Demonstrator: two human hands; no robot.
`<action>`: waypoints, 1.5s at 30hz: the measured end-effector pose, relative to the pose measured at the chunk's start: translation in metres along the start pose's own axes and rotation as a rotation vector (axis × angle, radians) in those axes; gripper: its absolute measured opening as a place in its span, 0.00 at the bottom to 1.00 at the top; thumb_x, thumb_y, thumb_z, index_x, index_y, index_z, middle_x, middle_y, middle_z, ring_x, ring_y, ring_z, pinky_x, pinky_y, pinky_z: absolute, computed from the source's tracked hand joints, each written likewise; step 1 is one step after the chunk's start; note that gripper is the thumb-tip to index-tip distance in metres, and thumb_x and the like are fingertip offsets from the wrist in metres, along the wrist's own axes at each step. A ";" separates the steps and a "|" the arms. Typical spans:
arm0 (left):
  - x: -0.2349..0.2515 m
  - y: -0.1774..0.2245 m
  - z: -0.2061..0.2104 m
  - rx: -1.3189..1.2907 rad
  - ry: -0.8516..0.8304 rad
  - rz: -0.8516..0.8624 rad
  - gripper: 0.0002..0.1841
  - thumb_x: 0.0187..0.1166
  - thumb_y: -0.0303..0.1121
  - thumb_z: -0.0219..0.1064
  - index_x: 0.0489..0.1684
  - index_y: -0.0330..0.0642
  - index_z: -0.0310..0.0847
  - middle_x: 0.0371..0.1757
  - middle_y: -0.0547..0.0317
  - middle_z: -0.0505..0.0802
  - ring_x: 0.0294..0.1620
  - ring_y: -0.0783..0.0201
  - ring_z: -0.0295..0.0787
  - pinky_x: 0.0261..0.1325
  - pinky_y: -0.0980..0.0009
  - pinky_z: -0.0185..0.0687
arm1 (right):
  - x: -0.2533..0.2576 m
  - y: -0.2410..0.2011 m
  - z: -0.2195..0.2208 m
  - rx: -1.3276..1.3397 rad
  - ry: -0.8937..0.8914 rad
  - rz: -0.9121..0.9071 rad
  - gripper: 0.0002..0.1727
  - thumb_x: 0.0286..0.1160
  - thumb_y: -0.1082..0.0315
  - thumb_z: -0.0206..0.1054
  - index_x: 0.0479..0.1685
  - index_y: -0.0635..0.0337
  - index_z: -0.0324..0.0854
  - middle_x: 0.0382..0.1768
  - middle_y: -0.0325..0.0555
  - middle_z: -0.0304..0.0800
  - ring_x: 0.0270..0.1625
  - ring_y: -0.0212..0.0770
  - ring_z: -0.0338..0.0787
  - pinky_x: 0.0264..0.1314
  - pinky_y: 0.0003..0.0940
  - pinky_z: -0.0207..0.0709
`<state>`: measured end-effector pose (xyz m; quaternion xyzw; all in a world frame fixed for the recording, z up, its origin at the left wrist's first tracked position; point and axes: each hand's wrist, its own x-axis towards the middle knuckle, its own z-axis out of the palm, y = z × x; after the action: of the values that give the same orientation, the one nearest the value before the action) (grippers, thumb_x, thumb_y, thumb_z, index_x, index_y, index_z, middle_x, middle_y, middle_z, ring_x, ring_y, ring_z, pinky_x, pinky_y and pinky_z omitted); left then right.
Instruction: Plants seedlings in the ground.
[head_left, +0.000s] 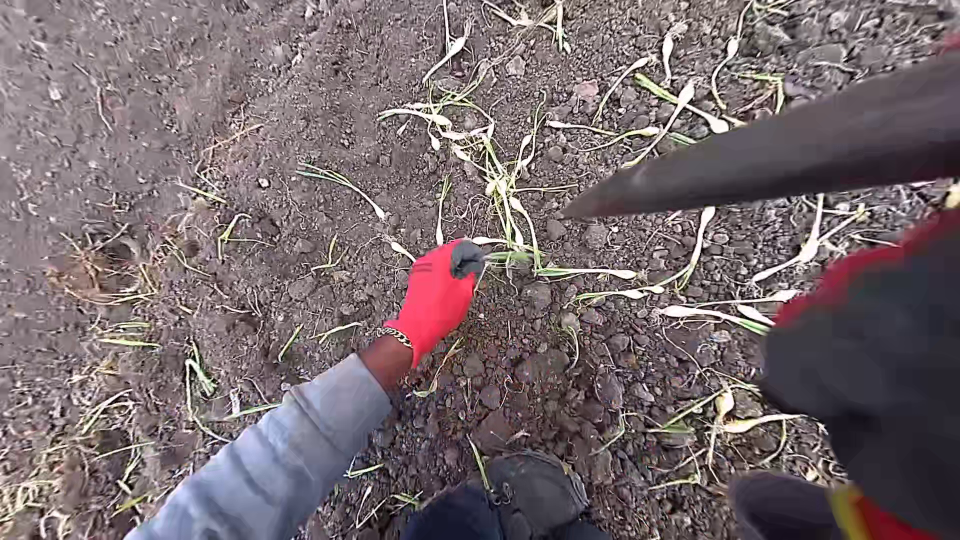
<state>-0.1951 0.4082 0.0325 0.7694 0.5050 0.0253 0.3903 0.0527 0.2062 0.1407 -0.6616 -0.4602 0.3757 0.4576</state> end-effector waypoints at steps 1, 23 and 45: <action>0.000 0.007 -0.013 -0.125 0.074 -0.042 0.10 0.84 0.30 0.65 0.57 0.42 0.88 0.45 0.57 0.95 0.38 0.64 0.94 0.44 0.61 0.94 | 0.022 0.016 0.056 -0.129 0.103 0.142 0.09 0.82 0.56 0.67 0.43 0.52 0.82 0.26 0.34 0.82 0.24 0.30 0.84 0.23 0.29 0.80; 0.016 0.004 0.081 0.601 -0.356 0.131 0.20 0.84 0.40 0.65 0.72 0.47 0.82 0.66 0.43 0.89 0.61 0.44 0.91 0.62 0.42 0.87 | -0.105 0.091 0.149 0.068 0.219 0.403 0.29 0.63 0.65 0.73 0.69 0.61 0.84 0.51 0.43 0.97 0.50 0.34 0.96 0.55 0.39 0.91; -0.008 0.034 0.025 0.344 -0.274 -0.119 0.16 0.87 0.41 0.64 0.66 0.48 0.88 0.63 0.53 0.93 0.68 0.55 0.89 0.77 0.47 0.78 | -0.082 0.081 0.143 0.047 -0.021 0.725 0.35 0.75 0.54 0.69 0.83 0.58 0.72 0.66 0.56 0.89 0.70 0.51 0.88 0.77 0.53 0.76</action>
<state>-0.1623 0.3817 0.0391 0.7898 0.4887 -0.1890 0.3189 -0.0812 0.1520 0.0276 -0.7672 -0.1916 0.5309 0.3046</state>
